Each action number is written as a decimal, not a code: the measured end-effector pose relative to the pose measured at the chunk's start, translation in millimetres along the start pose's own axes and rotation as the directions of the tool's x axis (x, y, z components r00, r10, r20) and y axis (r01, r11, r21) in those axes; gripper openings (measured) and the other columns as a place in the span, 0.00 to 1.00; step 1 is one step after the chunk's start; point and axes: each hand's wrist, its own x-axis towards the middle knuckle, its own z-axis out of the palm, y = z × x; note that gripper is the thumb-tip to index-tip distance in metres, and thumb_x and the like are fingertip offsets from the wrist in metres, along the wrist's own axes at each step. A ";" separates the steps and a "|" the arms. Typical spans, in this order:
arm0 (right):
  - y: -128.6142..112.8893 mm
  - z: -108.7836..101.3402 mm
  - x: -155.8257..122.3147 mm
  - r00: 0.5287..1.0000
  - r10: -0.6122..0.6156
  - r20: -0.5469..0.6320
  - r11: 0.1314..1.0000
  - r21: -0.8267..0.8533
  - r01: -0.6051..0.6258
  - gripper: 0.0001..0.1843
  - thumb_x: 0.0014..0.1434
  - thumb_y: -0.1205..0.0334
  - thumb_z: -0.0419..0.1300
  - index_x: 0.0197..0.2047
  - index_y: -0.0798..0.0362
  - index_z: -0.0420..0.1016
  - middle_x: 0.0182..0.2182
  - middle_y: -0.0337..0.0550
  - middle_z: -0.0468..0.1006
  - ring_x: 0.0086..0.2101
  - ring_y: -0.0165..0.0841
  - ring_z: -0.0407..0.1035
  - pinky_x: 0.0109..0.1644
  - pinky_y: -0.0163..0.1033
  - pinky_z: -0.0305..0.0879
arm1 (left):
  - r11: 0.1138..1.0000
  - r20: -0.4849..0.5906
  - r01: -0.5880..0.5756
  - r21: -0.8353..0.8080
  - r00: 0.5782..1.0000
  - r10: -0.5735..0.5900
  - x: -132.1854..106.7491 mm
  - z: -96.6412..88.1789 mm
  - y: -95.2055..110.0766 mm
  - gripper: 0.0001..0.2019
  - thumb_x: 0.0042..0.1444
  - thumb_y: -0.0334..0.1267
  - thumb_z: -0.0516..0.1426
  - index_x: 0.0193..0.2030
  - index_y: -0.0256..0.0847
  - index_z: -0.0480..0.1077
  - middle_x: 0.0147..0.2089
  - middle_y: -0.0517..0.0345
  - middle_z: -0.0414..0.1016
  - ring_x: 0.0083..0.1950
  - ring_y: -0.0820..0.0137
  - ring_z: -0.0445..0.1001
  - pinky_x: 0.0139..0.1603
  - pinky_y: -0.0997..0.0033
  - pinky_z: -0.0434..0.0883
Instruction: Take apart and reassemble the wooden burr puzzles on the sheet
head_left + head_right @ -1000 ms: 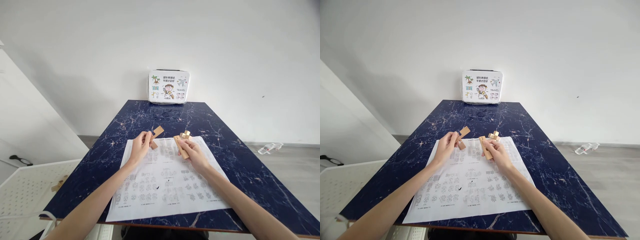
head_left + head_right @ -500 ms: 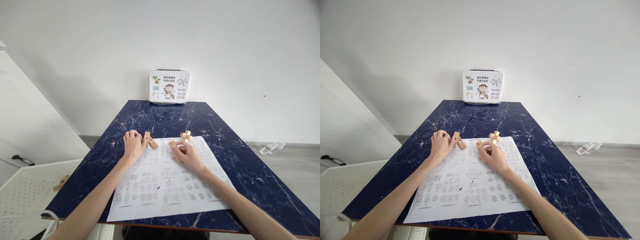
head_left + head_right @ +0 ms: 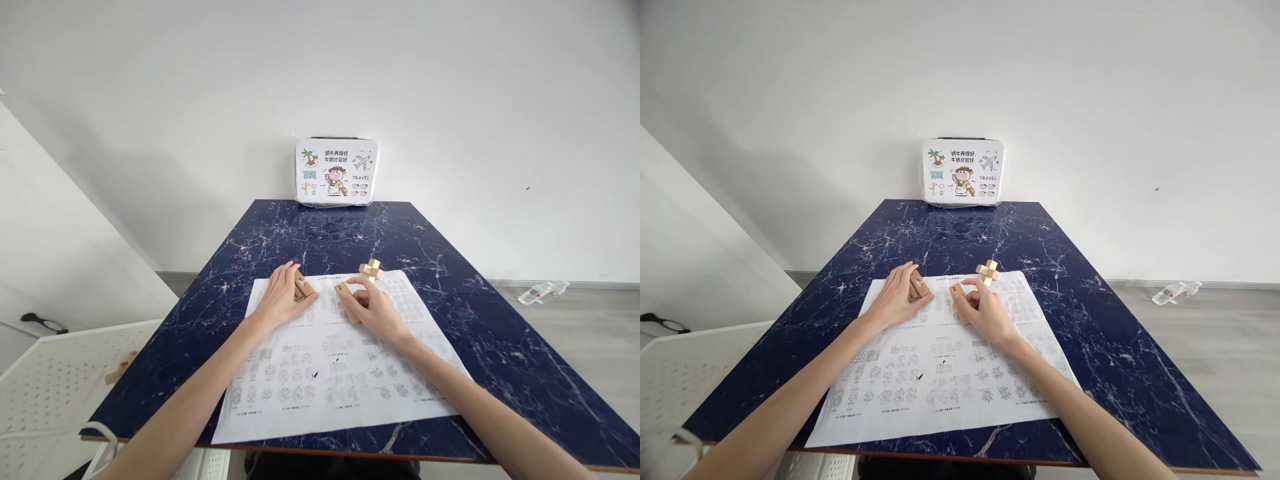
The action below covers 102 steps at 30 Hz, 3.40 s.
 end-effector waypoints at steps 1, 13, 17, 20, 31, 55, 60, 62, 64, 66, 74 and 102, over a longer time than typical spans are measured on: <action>0.3 0.3 0.1 1.000 -0.006 -0.013 1.000 -0.003 0.006 0.27 0.67 0.36 0.58 0.56 0.49 0.69 0.29 0.41 0.81 0.26 0.37 0.71 0.31 0.42 0.64 | 1.000 0.017 0.006 -0.008 1.000 -0.006 -0.3 0.0 -0.3 0.39 0.63 0.59 0.60 0.71 0.37 0.56 0.73 0.32 0.61 0.75 0.41 0.58 0.73 0.38 0.60; -1.5 -0.6 0.7 0.992 -0.051 0.113 0.998 -0.034 0.055 0.24 0.68 0.51 0.60 0.63 0.50 0.71 0.55 0.55 0.82 0.36 0.39 0.78 0.37 0.45 0.74 | 0.965 0.253 -0.160 -0.208 0.944 0.211 -5.2 -18.9 22.4 0.41 0.57 0.55 0.65 0.74 0.48 0.55 0.72 0.43 0.64 0.72 0.48 0.64 0.70 0.46 0.66; -3.4 0.2 -0.1 0.978 -0.095 0.184 0.995 0.037 0.090 0.23 0.68 0.58 0.56 0.65 0.48 0.69 0.58 0.53 0.80 0.41 0.38 0.80 0.38 0.43 0.75 | 0.956 0.249 -0.226 -0.187 0.931 0.268 -10.2 -17.5 33.3 0.46 0.55 0.59 0.67 0.75 0.50 0.54 0.76 0.46 0.59 0.75 0.47 0.60 0.73 0.44 0.64; -4.3 1.7 -0.4 0.977 -0.082 0.195 0.997 0.015 0.081 0.23 0.67 0.61 0.56 0.64 0.49 0.71 0.47 0.49 0.85 0.33 0.35 0.78 0.36 0.41 0.72 | 0.958 0.247 -0.220 -0.183 0.933 0.262 -12.5 -12.4 39.2 0.44 0.57 0.65 0.64 0.74 0.50 0.56 0.75 0.46 0.61 0.74 0.46 0.60 0.72 0.42 0.64; -5.5 3.2 -1.4 0.992 -0.092 0.087 0.995 -0.040 0.095 0.15 0.66 0.61 0.54 0.54 0.51 0.75 0.30 0.41 0.80 0.21 0.30 0.63 0.28 0.38 0.62 | 0.975 0.106 -0.209 -0.070 0.971 0.216 -6.9 -1.9 22.6 0.19 0.72 0.53 0.53 0.64 0.51 0.70 0.67 0.47 0.67 0.69 0.51 0.64 0.69 0.44 0.66; 13.3 -25.6 17.3 0.945 0.159 -0.284 0.987 0.071 -0.145 0.20 0.69 0.43 0.55 0.54 0.47 0.66 0.19 0.31 0.72 0.17 0.33 0.65 0.22 0.35 0.56 | 0.956 -0.165 -0.172 0.236 0.963 0.214 0.6 -7.3 13.7 0.16 0.71 0.46 0.53 0.58 0.39 0.71 0.64 0.40 0.68 0.71 0.46 0.61 0.69 0.37 0.66; 12.5 -29.0 19.1 0.948 0.139 -0.285 0.990 0.050 -0.131 0.21 0.69 0.42 0.56 0.54 0.49 0.67 0.33 0.41 0.81 0.20 0.33 0.72 0.25 0.37 0.64 | 0.958 -0.067 -0.263 0.113 0.960 0.271 -0.8 -11.1 28.4 0.11 0.71 0.41 0.53 0.55 0.43 0.72 0.62 0.44 0.70 0.69 0.50 0.64 0.67 0.42 0.70; 13.0 -29.2 20.0 0.949 0.110 -0.297 0.994 0.023 -0.108 0.21 0.69 0.41 0.56 0.52 0.50 0.68 0.38 0.45 0.82 0.20 0.32 0.73 0.26 0.38 0.65 | 0.955 -0.046 -0.287 0.072 0.956 0.290 -1.1 -11.6 30.5 0.10 0.71 0.40 0.54 0.54 0.44 0.73 0.61 0.46 0.72 0.68 0.51 0.65 0.67 0.43 0.69; 12.7 -28.1 20.1 0.953 0.087 -0.290 0.996 0.013 -0.087 0.20 0.70 0.41 0.55 0.50 0.50 0.68 0.37 0.46 0.82 0.21 0.33 0.73 0.27 0.39 0.64 | 0.954 -0.044 -0.298 0.024 0.953 0.299 -1.4 -11.4 32.4 0.09 0.71 0.39 0.54 0.53 0.44 0.73 0.59 0.47 0.73 0.66 0.53 0.67 0.67 0.44 0.69; 10.6 -25.4 18.6 0.964 0.046 -0.260 0.999 0.018 -0.043 0.20 0.72 0.41 0.53 0.49 0.50 0.67 0.34 0.44 0.81 0.23 0.34 0.72 0.28 0.39 0.64 | 0.958 -0.044 -0.281 -0.052 0.959 0.279 -2.4 -10.8 35.2 0.09 0.71 0.41 0.54 0.53 0.45 0.73 0.58 0.48 0.74 0.64 0.54 0.69 0.67 0.44 0.69; -8.5 -10.2 -5.2 0.971 -0.239 0.007 0.971 0.003 0.239 0.13 0.75 0.52 0.51 0.56 0.48 0.67 0.36 0.43 0.81 0.30 0.34 0.72 0.35 0.41 0.66 | 0.779 0.178 0.047 -0.625 0.981 0.083 -7.4 -14.6 50.8 0.28 0.67 0.52 0.60 0.70 0.50 0.60 0.69 0.45 0.69 0.63 0.55 0.75 0.56 0.54 0.78; -9.2 -4.5 -8.9 0.949 -0.314 -0.037 0.944 -0.122 0.307 0.08 0.72 0.53 0.58 0.49 0.47 0.70 0.39 0.45 0.80 0.31 0.35 0.74 0.35 0.42 0.70 | 0.668 0.210 0.059 -0.742 0.966 0.148 -6.1 -16.5 50.5 0.43 0.56 0.53 0.71 0.75 0.57 0.59 0.74 0.47 0.66 0.69 0.50 0.72 0.69 0.44 0.71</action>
